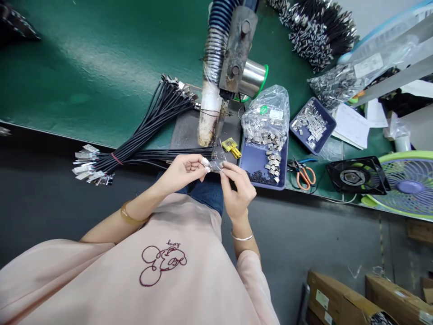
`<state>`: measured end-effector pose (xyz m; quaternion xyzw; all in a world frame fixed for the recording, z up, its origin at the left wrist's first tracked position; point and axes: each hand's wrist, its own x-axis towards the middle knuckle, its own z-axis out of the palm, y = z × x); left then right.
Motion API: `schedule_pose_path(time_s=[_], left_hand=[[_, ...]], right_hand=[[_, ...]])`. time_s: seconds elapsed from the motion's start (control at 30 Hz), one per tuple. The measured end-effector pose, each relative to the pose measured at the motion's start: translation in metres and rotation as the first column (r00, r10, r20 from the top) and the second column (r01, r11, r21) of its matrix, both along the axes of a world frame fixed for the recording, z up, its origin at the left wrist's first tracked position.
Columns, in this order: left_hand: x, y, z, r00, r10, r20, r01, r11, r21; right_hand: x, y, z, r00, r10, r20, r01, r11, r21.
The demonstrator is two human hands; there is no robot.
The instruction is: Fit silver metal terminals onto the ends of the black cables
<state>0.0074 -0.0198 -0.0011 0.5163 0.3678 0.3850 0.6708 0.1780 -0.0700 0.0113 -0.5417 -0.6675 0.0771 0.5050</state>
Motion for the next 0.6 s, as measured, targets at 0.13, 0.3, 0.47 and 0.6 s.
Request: schedule_pose_path(time_s=[0.13, 0.3, 0.47, 0.6], left_hand=[[0.0002, 0.0008, 0.0012, 1.0, -0.009, 0.006, 0.009, 1.0, 0.003], [0.0011, 0.0008, 0.0006, 1.0, -0.006, -0.01, 0.006, 1.0, -0.006], [0.0007, 0.0011, 0.002, 0.999, -0.025, -0.038, 0.025, 1.0, 0.003], [0.0012, 0.0009, 0.0014, 1.0, 0.023, -0.021, -0.023, 1.0, -0.012]], right_hand=[[-0.005, 0.0021, -0.0083, 0.984, 0.053, -0.171, -0.067, 0.994, -0.081], [-0.0038, 0.0039, -0.0093, 0.93, 0.047, -0.365, -0.124, 0.974, -0.189], [-0.0041, 0.0046, -0.0077, 0.893, 0.042, -0.447, -0.185, 0.942, -0.28], [-0.0068, 0.0006, -0.0068, 0.91, -0.007, -0.415, -0.088, 0.974, -0.21]])
